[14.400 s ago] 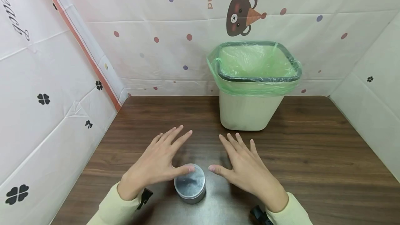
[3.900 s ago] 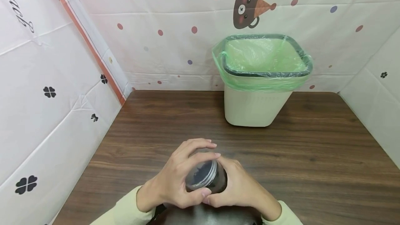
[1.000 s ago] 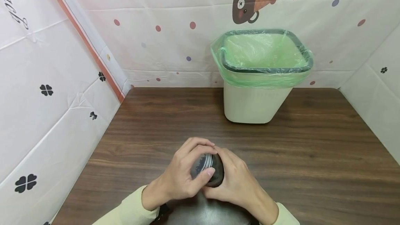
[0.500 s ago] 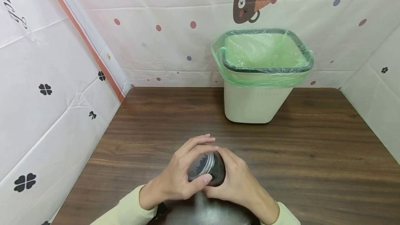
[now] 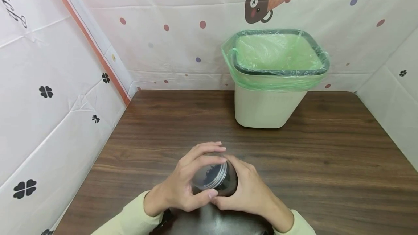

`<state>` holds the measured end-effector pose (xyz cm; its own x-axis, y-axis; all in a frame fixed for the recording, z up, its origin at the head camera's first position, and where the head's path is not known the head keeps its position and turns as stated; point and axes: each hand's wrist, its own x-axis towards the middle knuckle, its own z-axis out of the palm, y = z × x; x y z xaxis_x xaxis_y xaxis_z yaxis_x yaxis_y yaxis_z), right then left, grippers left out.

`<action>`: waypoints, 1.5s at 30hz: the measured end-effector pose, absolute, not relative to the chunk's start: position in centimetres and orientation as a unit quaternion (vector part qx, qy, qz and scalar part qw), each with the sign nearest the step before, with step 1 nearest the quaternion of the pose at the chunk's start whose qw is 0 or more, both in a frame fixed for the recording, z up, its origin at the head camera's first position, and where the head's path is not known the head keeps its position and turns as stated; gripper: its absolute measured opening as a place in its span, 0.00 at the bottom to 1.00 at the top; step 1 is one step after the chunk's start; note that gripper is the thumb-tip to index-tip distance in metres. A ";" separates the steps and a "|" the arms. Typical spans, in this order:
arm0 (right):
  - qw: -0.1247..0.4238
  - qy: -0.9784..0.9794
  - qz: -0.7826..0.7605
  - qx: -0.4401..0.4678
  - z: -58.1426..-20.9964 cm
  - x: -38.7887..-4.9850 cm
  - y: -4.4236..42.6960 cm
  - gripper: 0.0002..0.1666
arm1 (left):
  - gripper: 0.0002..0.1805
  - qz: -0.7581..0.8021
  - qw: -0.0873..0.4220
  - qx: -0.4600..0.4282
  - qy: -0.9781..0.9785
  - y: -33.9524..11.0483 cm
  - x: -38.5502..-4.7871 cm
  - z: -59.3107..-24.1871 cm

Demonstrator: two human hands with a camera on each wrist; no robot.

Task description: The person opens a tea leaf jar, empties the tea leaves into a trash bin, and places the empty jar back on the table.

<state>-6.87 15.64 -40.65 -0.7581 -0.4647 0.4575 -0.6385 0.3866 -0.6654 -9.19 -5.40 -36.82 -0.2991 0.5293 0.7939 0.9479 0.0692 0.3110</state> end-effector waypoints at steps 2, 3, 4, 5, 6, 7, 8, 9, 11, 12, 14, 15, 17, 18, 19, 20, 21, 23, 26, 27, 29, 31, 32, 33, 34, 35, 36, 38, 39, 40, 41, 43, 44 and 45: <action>0.091 -0.818 0.451 0.345 -40.6 -7.0 15.7 0.50 | 0.27 -0.420 0.254 -0.546 -0.679 -5.4 -9.3 -36.7; 0.087 -0.815 0.455 0.348 -40.5 -7.0 15.7 0.49 | 0.26 -0.420 0.255 -0.549 -0.676 -5.4 -9.3 -36.7; 0.082 -0.811 0.461 0.352 -40.5 -7.0 15.7 0.49 | 0.26 -0.420 0.255 -0.552 -0.674 -5.4 -9.3 -36.7; 0.076 -0.806 0.466 0.357 -40.5 -7.1 15.7 0.48 | 0.26 -0.419 0.256 -0.554 -0.672 -5.4 -9.4 -36.7; 0.072 -0.802 0.472 0.360 -40.4 -7.1 15.6 0.48 | 0.26 -0.419 0.256 -0.555 -0.671 -5.4 -9.4 -36.6; 0.067 -0.798 0.478 0.361 -40.4 -7.1 15.6 0.48 | 0.25 -0.418 0.256 -0.557 -0.670 -5.4 -9.4 -36.6; 0.064 -0.794 0.482 0.363 -40.4 -7.1 15.6 0.47 | 0.25 -0.417 0.256 -0.559 -0.669 -5.4 -9.4 -36.6; 0.059 -0.791 0.487 0.366 -40.4 -7.2 15.6 0.46 | 0.25 -0.416 0.257 -0.561 -0.668 -5.4 -9.4 -36.6; 0.051 -0.786 0.492 0.371 -40.5 -7.2 15.6 0.44 | 0.25 -0.412 0.259 -0.565 -0.666 -5.4 -9.4 -36.6; 0.048 -0.784 0.493 0.374 -40.5 -7.2 15.6 0.44 | 0.24 -0.411 0.259 -0.567 -0.665 -5.4 -9.5 -36.6; 0.046 -0.783 0.489 0.381 -40.6 -7.2 15.6 0.43 | 0.25 -0.407 0.260 -0.572 -0.663 -5.5 -9.5 -36.7; 0.048 -0.784 0.485 0.385 -40.6 -7.2 15.6 0.42 | 0.25 -0.405 0.260 -0.574 -0.662 -5.5 -9.6 -36.7; 0.057 -0.783 0.477 0.396 -40.7 -7.2 15.7 0.41 | 0.25 -0.402 0.259 -0.578 -0.661 -5.5 -9.6 -36.7; 0.063 -0.781 0.474 0.402 -40.7 -7.2 15.7 0.41 | 0.25 -0.401 0.258 -0.580 -0.661 -5.4 -9.6 -36.7; 0.069 -0.780 0.470 0.407 -40.7 -7.2 15.7 0.40 | 0.25 -0.399 0.257 -0.582 -0.660 -5.4 -9.6 -36.8; 0.074 -0.778 0.468 0.412 -40.8 -7.2 15.7 0.40 | 0.24 -0.398 0.257 -0.582 -0.661 -5.4 -9.6 -36.8; 0.079 -0.777 0.466 0.417 -40.8 -7.2 15.7 0.40 | 0.24 -0.399 0.255 -0.582 -0.661 -5.4 -9.6 -36.8; 0.084 -0.773 0.465 0.422 -40.9 -7.2 15.6 0.40 | 0.22 -0.402 0.253 -0.580 -0.661 -5.3 -9.6 -36.9; 0.084 -0.772 0.466 0.423 -40.9 -7.2 15.6 0.42 | 0.20 -0.404 0.255 -0.579 -0.661 -5.2 -9.5 -36.9; 0.085 -0.773 0.466 0.422 -40.9 -7.2 15.5 0.42 | 0.20 -0.405 0.255 -0.578 -0.660 -5.1 -9.5 -36.9; 0.088 -0.776 0.464 0.419 -40.9 -7.2 15.5 0.44 | 0.19 -0.406 0.260 -0.576 -0.660 -5.1 -9.5 -36.9; 0.087 -0.775 0.467 0.417 -40.9 -7.2 15.5 0.44 | 0.19 -0.409 0.263 -0.572 -0.661 -5.0 -9.5 -36.9; 0.087 -0.776 0.467 0.415 -40.9 -7.1 15.5 0.44 | 0.19 -0.411 0.264 -0.568 -0.662 -5.0 -9.5 -36.9; 0.085 -0.778 0.468 0.411 -40.9 -7.1 15.5 0.44 | 0.19 -0.413 0.263 -0.565 -0.664 -4.9 -9.5 -37.0; 0.081 -0.779 0.469 0.408 -40.9 -7.1 15.5 0.44 | 0.19 -0.414 0.263 -0.562 -0.666 -4.9 -9.5 -37.0; 0.075 -0.781 0.471 0.403 -40.8 -7.0 15.5 0.44 | 0.18 -0.416 0.262 -0.558 -0.669 -4.9 -9.4 -37.1; 0.069 -0.783 0.474 0.398 -40.8 -6.9 15.4 0.44 | 0.18 -0.416 0.262 -0.555 -0.672 -4.9 -9.4 -37.1; 0.062 -0.791 0.472 0.384 -40.7 -6.8 15.4 0.45 | 0.19 -0.416 0.262 -0.548 -0.677 -4.9 -9.3 -37.1; 0.060 -0.795 0.471 0.377 -40.6 -6.7 15.4 0.45 | 0.19 -0.416 0.262 -0.544 -0.680 -4.8 -9.3 -37.2; 0.062 -0.799 0.467 0.373 -40.5 -6.7 15.4 0.46 | 0.19 -0.416 0.263 -0.540 -0.682 -4.8 -9.3 -37.2; 0.065 -0.802 0.464 0.370 -40.5 -6.6 15.3 0.47 | 0.19 -0.416 0.264 -0.536 -0.686 -4.8 -9.3 -37.2; 0.075 -0.809 0.455 0.364 -40.5 -6.5 15.3 0.48 | 0.19 -0.417 0.265 -0.527 -0.691 -4.9 -9.2 -37.3; 0.081 -0.812 0.451 0.362 -40.5 -6.5 15.3 0.48 | 0.19 -0.417 0.266 -0.523 -0.694 -4.9 -9.2 -37.4; 0.086 -0.815 0.446 0.360 -40.5 -6.5 15.2 0.48 | 0.20 -0.417 0.267 -0.518 -0.697 -4.9 -9.1 -37.4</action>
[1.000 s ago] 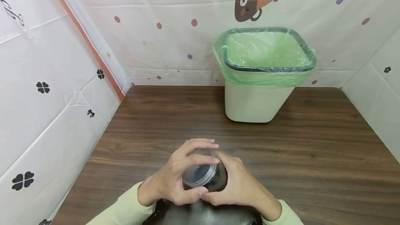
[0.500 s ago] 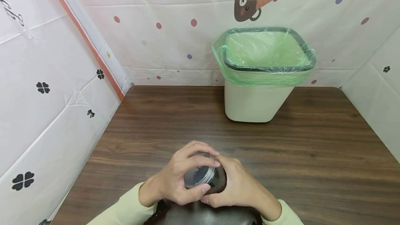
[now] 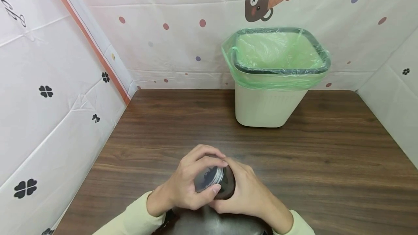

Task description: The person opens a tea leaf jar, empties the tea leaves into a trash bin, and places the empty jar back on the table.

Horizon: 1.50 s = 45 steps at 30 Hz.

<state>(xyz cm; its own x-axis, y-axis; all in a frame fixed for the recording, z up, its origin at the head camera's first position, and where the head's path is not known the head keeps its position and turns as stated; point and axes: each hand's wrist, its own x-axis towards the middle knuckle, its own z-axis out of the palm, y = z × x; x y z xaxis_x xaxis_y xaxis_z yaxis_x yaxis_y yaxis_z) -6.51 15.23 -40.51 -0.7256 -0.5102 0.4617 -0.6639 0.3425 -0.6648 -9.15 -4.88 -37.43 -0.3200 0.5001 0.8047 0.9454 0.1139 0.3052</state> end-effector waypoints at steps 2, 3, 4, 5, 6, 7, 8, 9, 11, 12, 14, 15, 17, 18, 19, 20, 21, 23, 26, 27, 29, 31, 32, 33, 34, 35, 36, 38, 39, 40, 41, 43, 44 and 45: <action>0.096 -0.819 0.438 0.358 -40.5 -6.5 15.2 0.48 | 0.20 -0.418 0.269 -0.510 -0.702 -4.9 -9.1 -37.5; 0.102 -0.823 0.432 0.355 -40.5 -6.5 15.2 0.48 | 0.20 -0.419 0.270 -0.507 -0.704 -4.9 -9.1 -37.6; 0.108 -0.827 0.426 0.350 -40.6 -6.5 15.2 0.48 | 0.20 -0.419 0.271 -0.503 -0.706 -4.9 -9.0 -37.6; 0.115 -0.832 0.418 0.347 -40.6 -6.5 15.1 0.49 | 0.20 -0.419 0.273 -0.500 -0.707 -4.8 -9.0 -37.7; 0.121 -0.836 0.411 0.343 -40.6 -6.4 15.1 0.50 | 0.20 -0.419 0.275 -0.496 -0.709 -4.8 -9.0 -37.7; 0.127 -0.840 0.404 0.338 -40.6 -6.4 15.1 0.50 | 0.20 -0.420 0.275 -0.493 -0.711 -4.8 -9.0 -37.7; 0.133 -0.844 0.397 0.334 -40.6 -6.4 15.1 0.50 | 0.20 -0.421 0.277 -0.490 -0.712 -4.8 -8.9 -37.7; 0.137 -0.848 0.392 0.329 -40.6 -6.4 15.1 0.51 | 0.20 -0.421 0.277 -0.486 -0.714 -4.7 -8.9 -37.7; 0.144 -0.853 0.384 0.323 -40.6 -6.3 15.1 0.51 | 0.20 -0.422 0.277 -0.480 -0.717 -4.7 -8.9 -37.8; 0.146 -0.854 0.382 0.320 -40.7 -6.3 15.1 0.51 | 0.20 -0.423 0.277 -0.477 -0.719 -4.7 -8.9 -37.8; 0.151 -0.857 0.379 0.315 -40.7 -6.3 15.1 0.51 | 0.20 -0.424 0.276 -0.472 -0.722 -4.6 -8.8 -37.8; 0.154 -0.858 0.377 0.313 -40.7 -6.3 15.1 0.51 | 0.20 -0.424 0.275 -0.470 -0.724 -4.6 -8.8 -37.8; 0.159 -0.860 0.373 0.309 -40.7 -6.2 15.1 0.51 | 0.20 -0.424 0.274 -0.467 -0.726 -4.6 -8.9 -37.8; 0.160 -0.862 0.371 0.306 -40.7 -6.2 15.0 0.51 | 0.20 -0.424 0.273 -0.467 -0.727 -4.6 -8.9 -37.8; 0.162 -0.863 0.369 0.305 -40.7 -6.2 15.0 0.51 | 0.20 -0.423 0.273 -0.466 -0.727 -4.6 -8.9 -37.8; 0.164 -0.863 0.367 0.304 -40.7 -6.2 15.0 0.51 | 0.20 -0.423 0.273 -0.467 -0.727 -4.6 -8.9 -37.8; 0.164 -0.864 0.366 0.304 -40.7 -6.2 15.0 0.52 | 0.20 -0.423 0.273 -0.467 -0.727 -4.6 -8.9 -37.8; 0.165 -0.865 0.365 0.303 -40.7 -6.2 15.1 0.52 | 0.20 -0.423 0.272 -0.468 -0.727 -4.6 -8.9 -37.9; 0.166 -0.864 0.364 0.305 -40.7 -6.2 15.1 0.51 | 0.21 -0.424 0.269 -0.469 -0.726 -4.6 -8.9 -37.9; 0.167 -0.864 0.364 0.306 -40.7 -6.3 15.1 0.52 | 0.21 -0.424 0.268 -0.470 -0.726 -4.6 -8.9 -37.8; 0.168 -0.862 0.366 0.307 -40.8 -6.3 15.2 0.52 | 0.21 -0.424 0.267 -0.471 -0.726 -4.6 -8.9 -37.8; 0.168 -0.861 0.367 0.310 -40.8 -6.4 15.2 0.52 | 0.21 -0.424 0.265 -0.471 -0.726 -4.6 -8.9 -37.8; 0.168 -0.860 0.368 0.311 -40.8 -6.4 15.2 0.52 | 0.21 -0.425 0.264 -0.471 -0.727 -4.7 -8.9 -37.8; 0.167 -0.860 0.368 0.311 -40.8 -6.4 15.2 0.53 | 0.21 -0.425 0.263 -0.471 -0.727 -4.7 -8.9 -37.8; 0.166 -0.860 0.368 0.311 -40.8 -6.5 15.2 0.53 | 0.21 -0.425 0.262 -0.472 -0.727 -4.7 -8.9 -37.7; 0.166 -0.860 0.369 0.312 -40.8 -6.5 15.2 0.53 | 0.21 -0.426 0.260 -0.472 -0.727 -4.7 -8.9 -37.7; 0.166 -0.860 0.368 0.312 -40.8 -6.5 15.2 0.53 | 0.21 -0.426 0.259 -0.472 -0.727 -4.8 -8.9 -37.7; 0.164 -0.860 0.369 0.313 -40.8 -6.5 15.2 0.53 | 0.22 -0.426 0.258 -0.472 -0.728 -4.8 -8.9 -37.6; 0.163 -0.860 0.369 0.313 -40.8 -6.5 15.2 0.54 | 0.22 -0.426 0.257 -0.472 -0.728 -4.9 -8.8 -37.6; 0.161 -0.859 0.370 0.314 -40.8 -6.5 15.2 0.54 | 0.22 -0.425 0.257 -0.472 -0.729 -4.9 -8.8 -37.6; 0.160 -0.859 0.371 0.314 -40.8 -6.5 15.2 0.54 | 0.23 -0.425 0.256 -0.472 -0.729 -4.9 -8.8 -37.5; 0.154 -0.859 0.375 0.312 -40.8 -6.4 15.3 0.54 | 0.25 -0.424 0.255 -0.474 -0.728 -5.0 -8.8 -37.4; 0.150 -0.860 0.377 0.311 -40.8 -6.4 15.3 0.54 | 0.26 -0.423 0.256 -0.476 -0.727 -5.0 -8.8 -37.4; 0.146 -0.859 0.380 0.310 -40.8 -6.4 15.3 0.54 | 0.28 -0.423 0.257 -0.477 -0.726 -5.0 -8.8 -37.3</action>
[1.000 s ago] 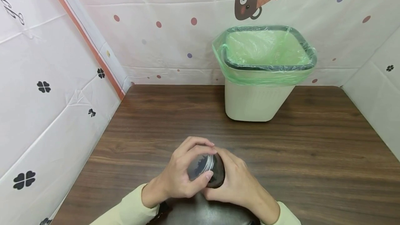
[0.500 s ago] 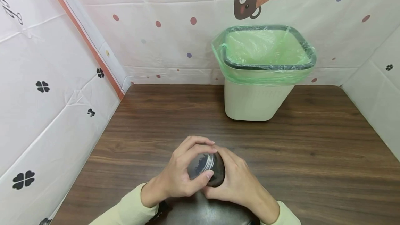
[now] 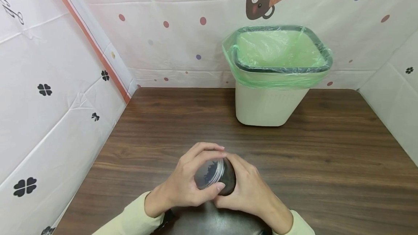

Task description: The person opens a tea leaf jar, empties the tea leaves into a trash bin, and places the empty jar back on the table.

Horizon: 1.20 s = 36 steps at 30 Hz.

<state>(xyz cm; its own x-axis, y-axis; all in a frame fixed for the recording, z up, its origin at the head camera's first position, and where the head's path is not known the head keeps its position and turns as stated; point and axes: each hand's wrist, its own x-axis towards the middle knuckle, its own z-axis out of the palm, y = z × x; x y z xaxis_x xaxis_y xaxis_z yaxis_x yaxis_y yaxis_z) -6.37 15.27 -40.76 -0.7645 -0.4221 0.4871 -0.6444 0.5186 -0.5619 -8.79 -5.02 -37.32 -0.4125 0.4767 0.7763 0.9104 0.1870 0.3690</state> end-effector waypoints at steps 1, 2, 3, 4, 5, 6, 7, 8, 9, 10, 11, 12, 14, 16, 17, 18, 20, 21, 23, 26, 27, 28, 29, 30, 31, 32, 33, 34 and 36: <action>0.143 -0.859 0.383 0.310 -40.7 -6.3 15.3 0.54 | 0.30 -0.422 0.257 -0.480 -0.725 -5.0 -8.8 -37.3; 0.138 -0.858 0.387 0.309 -40.7 -6.3 15.3 0.54 | 0.31 -0.420 0.258 -0.483 -0.724 -5.0 -8.8 -37.2; 0.134 -0.857 0.390 0.308 -40.7 -6.2 15.3 0.54 | 0.33 -0.419 0.259 -0.485 -0.723 -5.1 -8.8 -37.2; 0.130 -0.856 0.394 0.307 -40.7 -6.2 15.4 0.54 | 0.34 -0.418 0.260 -0.488 -0.721 -5.1 -8.8 -37.1; 0.125 -0.856 0.397 0.307 -40.6 -6.2 15.4 0.54 | 0.35 -0.417 0.260 -0.490 -0.720 -5.1 -8.8 -37.0; 0.123 -0.854 0.401 0.308 -40.6 -6.1 15.4 0.54 | 0.35 -0.417 0.259 -0.492 -0.719 -5.1 -8.8 -37.0; 0.120 -0.853 0.404 0.307 -40.6 -6.1 15.5 0.54 | 0.35 -0.418 0.258 -0.495 -0.717 -5.1 -8.8 -36.9; 0.118 -0.852 0.408 0.307 -40.6 -6.1 15.5 0.53 | 0.35 -0.419 0.257 -0.498 -0.715 -5.2 -8.8 -36.9; 0.115 -0.850 0.410 0.308 -40.6 -6.1 15.5 0.53 | 0.35 -0.419 0.257 -0.502 -0.712 -5.2 -8.8 -36.8; 0.113 -0.848 0.414 0.311 -40.6 -6.2 15.6 0.52 | 0.34 -0.420 0.256 -0.508 -0.707 -5.2 -8.8 -36.7; 0.111 -0.845 0.418 0.315 -40.6 -6.2 15.6 0.52 | 0.34 -0.421 0.256 -0.516 -0.700 -5.2 -8.8 -36.6; 0.109 -0.842 0.422 0.319 -40.5 -6.2 15.6 0.52 | 0.33 -0.422 0.256 -0.525 -0.694 -5.3 -8.8 -36.6; 0.104 -0.835 0.428 0.331 -40.5 -6.2 15.6 0.52 | 0.33 -0.422 0.257 -0.544 -0.679 -5.3 -8.9 -36.5; 0.096 -0.825 0.437 0.344 -40.4 -6.3 15.6 0.53 | 0.32 -0.420 0.255 -0.563 -0.665 -5.4 -9.0 -36.4; 0.093 -0.821 0.441 0.352 -40.4 -6.3 15.6 0.52 | 0.31 -0.419 0.253 -0.570 -0.660 -5.4 -9.0 -36.3; 0.090 -0.814 0.446 0.360 -40.3 -6.3 15.6 0.52 | 0.31 -0.416 0.253 -0.577 -0.656 -5.5 -9.0 -36.2; 0.084 -0.803 0.455 0.377 -40.3 -6.4 15.6 0.50 | 0.29 -0.409 0.253 -0.587 -0.651 -5.6 -9.0 -36.1; 0.081 -0.796 0.460 0.385 -40.2 -6.4 15.6 0.49 | 0.28 -0.405 0.254 -0.591 -0.650 -5.6 -9.0 -36.1; 0.075 -0.782 0.471 0.401 -40.2 -6.5 15.6 0.47 | 0.27 -0.397 0.256 -0.597 -0.648 -5.7 -9.0 -36.0; 0.063 -0.767 0.485 0.416 -40.3 -6.5 15.6 0.45 | 0.27 -0.388 0.256 -0.603 -0.648 -5.7 -9.1 -35.9; 0.060 -0.763 0.488 0.420 -40.3 -6.5 15.7 0.45 | 0.27 -0.387 0.255 -0.605 -0.648 -5.7 -9.1 -35.9; 0.060 -0.760 0.490 0.422 -40.3 -6.5 15.7 0.44 | 0.28 -0.386 0.254 -0.605 -0.648 -5.7 -9.1 -36.0; 0.059 -0.759 0.491 0.424 -40.3 -6.5 15.6 0.44 | 0.28 -0.386 0.253 -0.605 -0.649 -5.7 -9.1 -36.0; 0.060 -0.759 0.490 0.425 -40.4 -6.5 15.6 0.43 | 0.28 -0.385 0.253 -0.605 -0.649 -5.6 -9.1 -36.1; 0.062 -0.759 0.489 0.425 -40.4 -6.5 15.6 0.43 | 0.28 -0.385 0.254 -0.605 -0.649 -5.6 -9.1 -36.1; 0.064 -0.758 0.490 0.427 -40.5 -6.5 15.6 0.43 | 0.28 -0.384 0.255 -0.604 -0.650 -5.6 -9.1 -36.2; 0.064 -0.757 0.491 0.427 -40.5 -6.5 15.6 0.43 | 0.28 -0.383 0.257 -0.603 -0.650 -5.5 -9.1 -36.2; 0.064 -0.755 0.492 0.428 -40.6 -6.5 15.6 0.43 | 0.27 -0.383 0.259 -0.602 -0.651 -5.5 -9.2 -36.3; 0.063 -0.755 0.495 0.425 -40.6 -6.5 15.6 0.42 | 0.25 -0.384 0.262 -0.599 -0.652 -5.4 -9.2 -36.4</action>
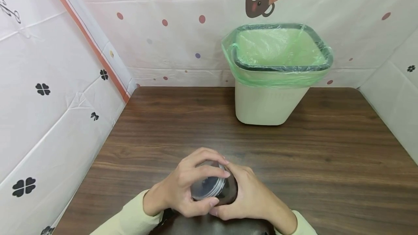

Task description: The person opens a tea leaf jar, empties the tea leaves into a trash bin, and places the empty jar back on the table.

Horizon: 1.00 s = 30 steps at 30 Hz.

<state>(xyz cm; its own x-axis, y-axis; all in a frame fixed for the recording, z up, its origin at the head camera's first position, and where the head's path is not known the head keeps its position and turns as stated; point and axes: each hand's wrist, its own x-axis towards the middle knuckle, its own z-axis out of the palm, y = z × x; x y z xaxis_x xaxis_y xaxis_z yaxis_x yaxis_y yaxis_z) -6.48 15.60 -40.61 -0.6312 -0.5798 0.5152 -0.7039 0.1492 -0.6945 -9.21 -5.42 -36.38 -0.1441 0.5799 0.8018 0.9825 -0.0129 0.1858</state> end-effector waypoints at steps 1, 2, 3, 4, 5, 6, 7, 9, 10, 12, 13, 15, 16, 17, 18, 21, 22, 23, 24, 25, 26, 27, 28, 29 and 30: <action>0.062 -0.757 0.495 0.422 -40.6 -6.5 15.6 0.42 | 0.25 -0.384 0.263 -0.598 -0.652 -5.4 -9.2 -36.4; 0.061 -0.758 0.495 0.419 -40.6 -6.4 15.6 0.42 | 0.24 -0.386 0.264 -0.596 -0.653 -5.3 -9.2 -36.4; 0.061 -0.763 0.493 0.414 -40.6 -6.4 15.6 0.43 | 0.23 -0.387 0.265 -0.594 -0.653 -5.3 -9.3 -36.5; 0.063 -0.768 0.490 0.407 -40.6 -6.4 15.6 0.44 | 0.23 -0.389 0.265 -0.592 -0.654 -5.2 -9.3 -36.5; 0.063 -0.773 0.488 0.402 -40.5 -6.3 15.5 0.45 | 0.22 -0.391 0.266 -0.589 -0.655 -5.2 -9.3 -36.6; 0.064 -0.777 0.484 0.397 -40.5 -6.3 15.5 0.47 | 0.21 -0.394 0.266 -0.586 -0.657 -5.1 -9.3 -36.6; 0.066 -0.783 0.479 0.392 -40.4 -6.2 15.5 0.49 | 0.21 -0.396 0.266 -0.582 -0.658 -5.1 -9.3 -36.7; 0.068 -0.792 0.471 0.382 -40.4 -6.2 15.5 0.52 | 0.20 -0.400 0.266 -0.575 -0.662 -5.0 -9.3 -36.8; 0.071 -0.797 0.465 0.379 -40.3 -6.1 15.5 0.54 | 0.20 -0.402 0.266 -0.571 -0.664 -5.0 -9.3 -36.9; 0.078 -0.805 0.456 0.372 -40.3 -6.1 15.5 0.52 | 0.20 -0.403 0.269 -0.564 -0.669 -4.9 -9.3 -37.0; 0.083 -0.810 0.450 0.368 -40.3 -6.1 15.4 0.51 | 0.20 -0.403 0.270 -0.560 -0.671 -4.9 -9.2 -37.1; 0.092 -0.816 0.441 0.361 -40.4 -6.1 15.4 0.49 | 0.20 -0.403 0.272 -0.551 -0.678 -4.9 -9.2 -37.3; 0.097 -0.821 0.435 0.358 -40.4 -6.1 15.4 0.48 | 0.20 -0.403 0.272 -0.546 -0.682 -4.9 -9.2 -37.3; 0.102 -0.824 0.430 0.354 -40.4 -6.1 15.4 0.47 | 0.21 -0.403 0.271 -0.540 -0.687 -5.0 -9.2 -37.4; 0.108 -0.830 0.421 0.349 -40.4 -6.0 15.4 0.48 | 0.21 -0.404 0.271 -0.534 -0.692 -5.0 -9.1 -37.5; 0.127 -0.846 0.397 0.334 -40.5 -6.0 15.4 0.51 | 0.21 -0.407 0.267 -0.515 -0.705 -5.0 -9.0 -37.7; 0.135 -0.851 0.386 0.328 -40.5 -6.0 15.4 0.52 | 0.21 -0.407 0.266 -0.510 -0.709 -5.0 -9.0 -37.7; 0.142 -0.855 0.379 0.324 -40.5 -6.0 15.4 0.52 | 0.21 -0.408 0.266 -0.505 -0.713 -4.9 -9.0 -37.7; 0.148 -0.858 0.373 0.320 -40.6 -6.0 15.4 0.53 | 0.21 -0.408 0.266 -0.501 -0.716 -4.9 -9.0 -37.7; 0.154 -0.859 0.370 0.320 -40.6 -6.0 15.4 0.52 | 0.21 -0.408 0.266 -0.497 -0.718 -4.9 -9.0 -37.7; 0.157 -0.860 0.367 0.319 -40.6 -6.0 15.3 0.52 | 0.21 -0.408 0.267 -0.494 -0.720 -4.9 -9.0 -37.7; 0.161 -0.860 0.366 0.318 -40.6 -6.0 15.3 0.53 | 0.21 -0.408 0.268 -0.492 -0.721 -4.9 -9.0 -37.7; 0.164 -0.860 0.364 0.318 -40.6 -6.0 15.3 0.53 | 0.21 -0.409 0.269 -0.491 -0.721 -4.9 -8.9 -37.7; 0.167 -0.859 0.364 0.319 -40.7 -6.0 15.3 0.53 | 0.21 -0.409 0.269 -0.490 -0.721 -4.9 -9.0 -37.7; 0.169 -0.859 0.364 0.319 -40.7 -6.0 15.3 0.52 | 0.21 -0.410 0.270 -0.490 -0.721 -4.9 -9.0 -37.7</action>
